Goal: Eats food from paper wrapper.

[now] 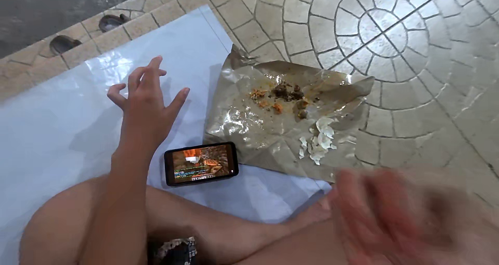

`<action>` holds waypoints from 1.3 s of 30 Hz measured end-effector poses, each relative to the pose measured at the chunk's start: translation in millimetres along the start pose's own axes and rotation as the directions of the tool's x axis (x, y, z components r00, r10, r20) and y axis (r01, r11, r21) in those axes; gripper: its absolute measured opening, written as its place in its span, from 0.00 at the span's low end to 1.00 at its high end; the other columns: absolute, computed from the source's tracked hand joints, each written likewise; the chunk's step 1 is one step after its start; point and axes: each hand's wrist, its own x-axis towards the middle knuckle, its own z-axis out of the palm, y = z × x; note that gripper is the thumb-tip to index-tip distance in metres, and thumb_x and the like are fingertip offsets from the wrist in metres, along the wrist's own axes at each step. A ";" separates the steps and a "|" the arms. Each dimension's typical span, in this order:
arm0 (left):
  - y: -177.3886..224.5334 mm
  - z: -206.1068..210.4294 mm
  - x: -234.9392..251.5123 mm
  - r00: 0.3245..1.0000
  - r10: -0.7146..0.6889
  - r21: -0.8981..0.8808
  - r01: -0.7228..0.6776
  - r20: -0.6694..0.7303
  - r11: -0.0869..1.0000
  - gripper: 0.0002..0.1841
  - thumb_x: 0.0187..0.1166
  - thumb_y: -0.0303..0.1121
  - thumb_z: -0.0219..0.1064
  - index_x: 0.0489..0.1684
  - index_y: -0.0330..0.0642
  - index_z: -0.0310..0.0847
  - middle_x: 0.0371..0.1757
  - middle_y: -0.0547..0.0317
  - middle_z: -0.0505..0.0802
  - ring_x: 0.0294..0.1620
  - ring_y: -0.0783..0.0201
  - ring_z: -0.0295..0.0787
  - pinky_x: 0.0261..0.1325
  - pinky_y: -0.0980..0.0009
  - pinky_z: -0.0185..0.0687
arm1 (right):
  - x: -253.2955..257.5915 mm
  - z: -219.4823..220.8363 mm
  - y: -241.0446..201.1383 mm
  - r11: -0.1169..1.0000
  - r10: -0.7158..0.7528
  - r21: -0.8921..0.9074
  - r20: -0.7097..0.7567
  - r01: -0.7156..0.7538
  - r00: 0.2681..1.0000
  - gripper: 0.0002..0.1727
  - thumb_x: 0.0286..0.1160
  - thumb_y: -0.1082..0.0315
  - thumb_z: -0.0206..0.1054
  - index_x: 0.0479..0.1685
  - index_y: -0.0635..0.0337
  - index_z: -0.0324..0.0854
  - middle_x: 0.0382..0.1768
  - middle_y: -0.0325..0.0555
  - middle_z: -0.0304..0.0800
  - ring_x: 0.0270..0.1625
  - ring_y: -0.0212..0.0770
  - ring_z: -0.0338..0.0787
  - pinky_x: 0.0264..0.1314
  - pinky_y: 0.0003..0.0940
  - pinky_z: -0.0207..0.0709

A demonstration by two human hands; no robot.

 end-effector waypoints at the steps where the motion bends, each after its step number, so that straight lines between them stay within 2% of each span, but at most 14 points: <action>1: -0.3 -0.2 0.0 1.000 0.003 -0.003 -0.003 -0.004 1.000 0.41 0.83 0.61 0.59 0.90 0.43 0.59 0.75 0.45 0.84 0.83 0.39 0.69 0.78 0.23 0.40 | 8.7 -18.7 17.3 0.974 -0.011 -0.226 -0.073 -0.006 0.997 0.04 0.72 0.69 0.76 0.37 0.51 0.86 0.42 0.29 0.94 0.44 0.21 0.91 0.44 0.15 0.86; 2: -0.1 0.0 -0.5 1.000 0.005 -0.007 -0.005 -0.007 1.000 0.41 0.83 0.61 0.59 0.89 0.43 0.60 0.75 0.44 0.84 0.83 0.39 0.69 0.78 0.23 0.41 | 17.9 -34.0 36.2 0.918 -0.017 -0.392 -0.191 -0.060 0.982 0.04 0.69 0.71 0.78 0.37 0.52 0.88 0.43 0.31 0.95 0.45 0.24 0.93 0.47 0.19 0.88; 4: 0.6 -0.9 -1.2 1.000 0.009 -0.017 -0.009 -0.003 1.000 0.40 0.84 0.59 0.60 0.89 0.42 0.60 0.75 0.44 0.84 0.83 0.38 0.69 0.78 0.23 0.42 | 35.0 -53.5 69.0 0.797 0.013 -0.553 -0.386 -0.243 0.922 0.07 0.66 0.76 0.77 0.40 0.58 0.90 0.43 0.39 0.96 0.43 0.31 0.95 0.49 0.26 0.91; 6: -0.9 -1.8 -0.1 1.000 0.006 -0.022 -0.007 -0.009 1.000 0.40 0.84 0.60 0.60 0.89 0.42 0.60 0.74 0.45 0.85 0.83 0.39 0.69 0.78 0.24 0.41 | 45.9 -59.6 90.0 0.661 -0.007 -0.687 -0.406 -0.300 0.914 0.07 0.72 0.75 0.74 0.46 0.61 0.89 0.45 0.42 0.95 0.46 0.32 0.95 0.52 0.29 0.91; 9: -0.4 -2.8 -0.2 1.000 0.004 -0.037 -0.005 -0.028 0.999 0.40 0.84 0.59 0.60 0.89 0.41 0.61 0.73 0.43 0.86 0.83 0.39 0.71 0.79 0.24 0.44 | 62.5 -66.2 119.3 0.341 -0.205 -0.938 -0.136 -0.059 0.969 0.10 0.78 0.76 0.68 0.53 0.65 0.89 0.52 0.51 0.93 0.54 0.40 0.94 0.60 0.37 0.90; 11: -0.1 -4.6 -0.2 0.999 0.001 -0.043 -0.003 -0.044 0.999 0.40 0.83 0.59 0.61 0.89 0.41 0.61 0.73 0.45 0.86 0.83 0.42 0.71 0.80 0.26 0.44 | 76.1 -68.5 135.4 0.210 -0.182 -0.977 -0.002 0.037 0.983 0.17 0.80 0.78 0.65 0.65 0.65 0.86 0.67 0.56 0.88 0.66 0.51 0.90 0.70 0.46 0.84; 13: -1.0 -7.1 0.8 0.998 -0.014 -0.059 0.010 -0.066 0.998 0.40 0.84 0.59 0.60 0.89 0.41 0.61 0.75 0.45 0.85 0.84 0.42 0.70 0.80 0.26 0.43 | 89.5 -68.0 141.6 0.100 -0.089 -0.990 0.089 0.097 0.992 0.23 0.80 0.81 0.62 0.75 0.64 0.80 0.78 0.58 0.79 0.77 0.56 0.83 0.78 0.51 0.78; 14: -1.2 -8.3 -0.8 0.997 -0.024 -0.066 0.019 -0.068 0.998 0.40 0.84 0.58 0.60 0.89 0.41 0.61 0.75 0.45 0.85 0.84 0.42 0.69 0.81 0.27 0.43 | 93.2 -67.8 144.5 0.053 -0.046 -0.991 0.124 0.126 0.991 0.26 0.78 0.83 0.62 0.77 0.63 0.78 0.80 0.59 0.77 0.78 0.57 0.81 0.79 0.52 0.77; 16: -0.3 -10.9 -3.1 0.997 -0.041 -0.060 0.036 -0.072 0.998 0.40 0.83 0.59 0.61 0.90 0.42 0.61 0.75 0.46 0.85 0.85 0.42 0.69 0.81 0.27 0.43 | 99.3 -70.3 151.0 -0.022 -0.032 -0.978 0.206 0.205 0.978 0.26 0.74 0.86 0.63 0.74 0.66 0.81 0.73 0.60 0.82 0.74 0.58 0.85 0.76 0.53 0.79; 18: -0.1 -13.1 -4.2 0.996 -0.046 -0.051 0.043 -0.071 0.998 0.40 0.83 0.59 0.61 0.90 0.43 0.61 0.74 0.47 0.86 0.85 0.43 0.69 0.81 0.27 0.44 | 98.7 -73.3 151.8 -0.064 -0.034 -0.962 0.267 0.264 0.963 0.21 0.74 0.87 0.62 0.65 0.68 0.85 0.65 0.59 0.87 0.67 0.58 0.89 0.70 0.53 0.83; 22: 3.4 -11.6 -3.3 0.999 -0.020 -0.041 0.019 -0.037 0.999 0.40 0.83 0.60 0.60 0.90 0.45 0.60 0.74 0.49 0.86 0.85 0.45 0.69 0.81 0.29 0.44 | 79.0 -78.1 140.2 -0.061 -0.002 -0.958 0.279 0.279 0.960 0.19 0.70 0.89 0.64 0.57 0.69 0.88 0.60 0.59 0.91 0.63 0.58 0.91 0.68 0.52 0.84; 27: 4.1 -7.7 -1.9 1.000 -0.008 -0.021 0.009 0.008 1.000 0.40 0.84 0.62 0.57 0.90 0.46 0.60 0.76 0.49 0.84 0.87 0.44 0.66 0.80 0.29 0.44 | 55.3 -80.5 131.3 -0.041 0.075 -0.965 0.254 0.258 0.964 0.18 0.73 0.88 0.62 0.56 0.68 0.89 0.61 0.57 0.91 0.63 0.56 0.91 0.68 0.51 0.85; 32: 4.7 -7.8 -1.7 1.000 -0.004 -0.044 0.005 0.019 0.999 0.40 0.84 0.62 0.57 0.91 0.45 0.60 0.76 0.47 0.85 0.86 0.43 0.66 0.80 0.28 0.44 | 37.0 -73.4 138.6 -0.042 0.089 -0.959 0.276 0.280 0.957 0.10 0.81 0.76 0.65 0.53 0.68 0.90 0.56 0.58 0.91 0.58 0.55 0.93 0.63 0.48 0.87; 39: 2.0 -6.1 -4.9 0.998 -0.029 -0.047 0.031 0.050 0.998 0.40 0.84 0.61 0.58 0.90 0.45 0.61 0.76 0.46 0.84 0.87 0.41 0.65 0.80 0.26 0.43 | 26.6 -76.0 151.8 -0.038 0.000 -0.944 0.328 0.328 0.945 0.12 0.75 0.85 0.63 0.47 0.68 0.91 0.50 0.58 0.92 0.55 0.55 0.93 0.61 0.48 0.88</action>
